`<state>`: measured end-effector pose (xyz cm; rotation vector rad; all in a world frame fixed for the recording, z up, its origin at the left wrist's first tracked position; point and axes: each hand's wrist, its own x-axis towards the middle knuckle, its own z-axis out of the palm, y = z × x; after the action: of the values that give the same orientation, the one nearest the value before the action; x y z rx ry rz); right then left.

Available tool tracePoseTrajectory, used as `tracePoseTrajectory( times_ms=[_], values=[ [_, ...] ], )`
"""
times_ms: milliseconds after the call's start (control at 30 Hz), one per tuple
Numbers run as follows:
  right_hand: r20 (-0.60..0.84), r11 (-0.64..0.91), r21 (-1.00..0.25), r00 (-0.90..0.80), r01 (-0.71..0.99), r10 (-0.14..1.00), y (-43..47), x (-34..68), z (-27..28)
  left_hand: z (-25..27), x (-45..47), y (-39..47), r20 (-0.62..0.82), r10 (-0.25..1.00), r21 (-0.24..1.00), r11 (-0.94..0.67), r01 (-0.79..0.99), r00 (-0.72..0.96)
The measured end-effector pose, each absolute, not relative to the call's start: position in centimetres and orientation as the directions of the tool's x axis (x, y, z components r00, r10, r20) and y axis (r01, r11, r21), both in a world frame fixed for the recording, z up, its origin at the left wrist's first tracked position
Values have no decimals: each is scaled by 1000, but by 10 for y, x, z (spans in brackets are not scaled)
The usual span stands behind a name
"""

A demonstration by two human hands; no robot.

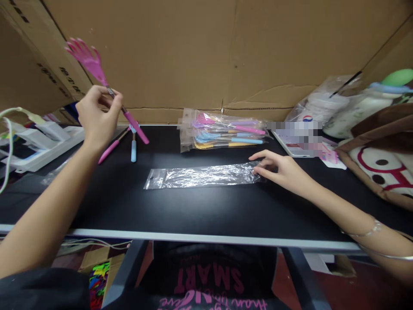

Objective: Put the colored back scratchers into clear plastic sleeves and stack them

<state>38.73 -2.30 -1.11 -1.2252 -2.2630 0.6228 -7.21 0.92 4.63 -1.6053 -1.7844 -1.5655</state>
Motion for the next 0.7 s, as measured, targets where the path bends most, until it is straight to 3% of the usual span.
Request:
tracePoseTrajectory(
  times_ms=[133, 233, 433, 700],
  values=[
    [274, 520, -543, -446, 659, 852, -26, 386, -9, 50, -34, 11, 832, 432, 546, -518, 659, -349],
    [389, 550, -541, -391, 636, 834, -29, 383, -5, 44, 5, 4, 760, 564, 650, -659, 379, -324],
    [387, 593, -708, -493, 384, 780, -41, 377, 1, 16, 94, -30, 423, 903, 906, -420, 54, -75],
    [234, 420, -885, -589, 199, 773, -47, 375, 1, -5, 153, -47, 341, 920, 937, -316, -149, 195]
  ],
)
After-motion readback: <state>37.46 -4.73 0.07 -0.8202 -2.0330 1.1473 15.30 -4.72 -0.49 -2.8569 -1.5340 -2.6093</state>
